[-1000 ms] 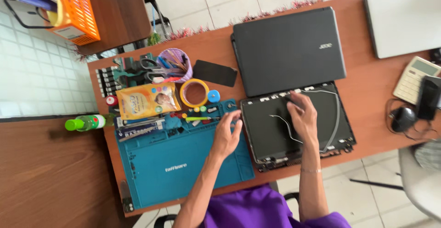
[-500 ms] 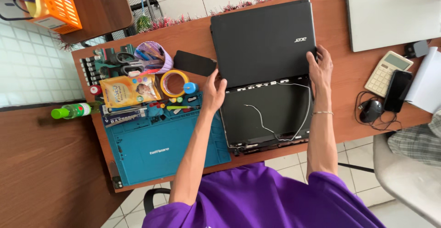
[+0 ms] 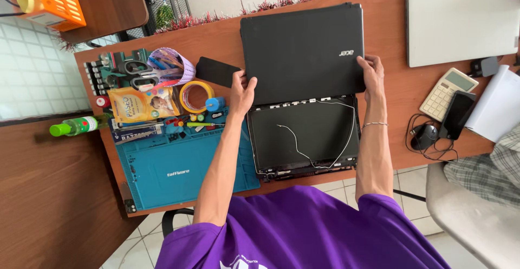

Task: The person disassembles a laptop by removing the upper casing and the bottom panel by hand, and then uses a small yellow tool to disconnect internal ribbon cables and manipulate components on the motherboard.

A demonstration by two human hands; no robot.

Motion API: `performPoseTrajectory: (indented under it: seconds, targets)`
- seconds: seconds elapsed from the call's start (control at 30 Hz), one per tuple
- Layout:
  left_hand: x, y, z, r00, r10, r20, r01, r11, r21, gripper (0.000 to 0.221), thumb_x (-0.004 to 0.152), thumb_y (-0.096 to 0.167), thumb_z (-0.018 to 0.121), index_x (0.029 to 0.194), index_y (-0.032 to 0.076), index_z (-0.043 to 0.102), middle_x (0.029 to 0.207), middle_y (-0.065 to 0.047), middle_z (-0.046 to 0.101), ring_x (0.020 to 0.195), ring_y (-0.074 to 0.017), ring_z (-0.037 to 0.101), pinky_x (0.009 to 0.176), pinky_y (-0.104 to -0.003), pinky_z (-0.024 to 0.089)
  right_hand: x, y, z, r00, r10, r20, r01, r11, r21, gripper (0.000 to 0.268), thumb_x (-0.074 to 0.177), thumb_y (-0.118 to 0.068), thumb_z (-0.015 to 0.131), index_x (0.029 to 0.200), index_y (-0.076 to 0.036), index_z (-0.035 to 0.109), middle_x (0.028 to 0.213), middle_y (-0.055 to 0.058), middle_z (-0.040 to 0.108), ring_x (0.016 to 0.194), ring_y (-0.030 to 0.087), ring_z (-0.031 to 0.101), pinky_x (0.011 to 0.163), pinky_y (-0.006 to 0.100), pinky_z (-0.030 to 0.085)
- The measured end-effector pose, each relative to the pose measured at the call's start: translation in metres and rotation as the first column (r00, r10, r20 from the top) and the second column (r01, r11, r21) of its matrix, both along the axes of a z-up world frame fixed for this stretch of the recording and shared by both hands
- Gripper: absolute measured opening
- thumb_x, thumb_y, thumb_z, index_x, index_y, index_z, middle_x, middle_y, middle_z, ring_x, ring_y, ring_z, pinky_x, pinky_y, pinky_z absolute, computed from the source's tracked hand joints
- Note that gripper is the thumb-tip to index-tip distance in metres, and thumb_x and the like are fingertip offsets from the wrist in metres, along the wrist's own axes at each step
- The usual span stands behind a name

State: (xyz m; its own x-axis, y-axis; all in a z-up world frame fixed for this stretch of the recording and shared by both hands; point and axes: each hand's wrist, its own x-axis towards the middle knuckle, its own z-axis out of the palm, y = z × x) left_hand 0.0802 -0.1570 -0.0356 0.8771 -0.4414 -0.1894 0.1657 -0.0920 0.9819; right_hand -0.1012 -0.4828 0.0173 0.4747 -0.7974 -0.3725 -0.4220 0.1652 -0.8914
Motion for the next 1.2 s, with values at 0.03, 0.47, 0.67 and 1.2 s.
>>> performPoseTrajectory:
  seconds: [0.03,0.47,0.67,1.2]
  targets:
    - [0.001,0.001,0.003,1.0,0.001,-0.025,0.001,0.998,0.063,0.045,0.099,0.021,0.066,0.132,-0.003,0.048,0.117,-0.017,0.068,0.102,-0.0188,0.067,0.089,-0.033,0.056,-0.001,0.0,-0.004,1.0,-0.01,-0.013,0.01,1.0,0.005,0.041,0.094,-0.032,0.073,0.121,-0.003,0.064,0.114,0.007,0.067,0.11,0.017,0.062,0.097,0.031,0.049]
    - [0.004,0.001,0.007,0.976,0.022,0.216,-0.076,0.967,0.243,0.048,0.1,0.038,0.064,0.122,-0.003,0.053,0.115,-0.024,0.066,0.108,-0.0351,0.065,0.094,-0.044,0.05,0.009,0.038,0.005,0.996,0.0,-0.091,-0.011,0.992,-0.127,0.051,0.093,-0.038,0.073,0.125,0.002,0.064,0.112,0.008,0.066,0.105,0.016,0.061,0.091,0.032,0.05]
    - [0.001,0.012,0.017,0.937,0.027,0.348,-0.128,0.954,0.27,0.048,0.099,0.037,0.067,0.122,-0.003,0.054,0.116,-0.026,0.06,0.108,-0.0368,0.062,0.094,-0.046,0.05,0.003,0.051,0.012,1.0,0.018,-0.013,-0.019,0.998,-0.053,0.047,0.096,-0.035,0.071,0.123,0.002,0.062,0.109,0.009,0.067,0.101,0.016,0.062,0.088,0.032,0.052]
    - [-0.012,0.052,0.125,0.935,0.041,0.353,-0.124,0.969,0.214,0.043,0.102,0.028,0.059,0.133,-0.002,0.051,0.115,-0.025,0.07,0.108,-0.0385,0.07,0.092,-0.044,0.055,-0.024,0.086,0.041,0.968,0.045,0.245,-0.069,0.994,0.086,0.055,0.1,-0.029,0.059,0.15,-0.009,0.049,0.147,0.01,0.056,0.136,0.021,0.051,0.113,0.035,0.041]
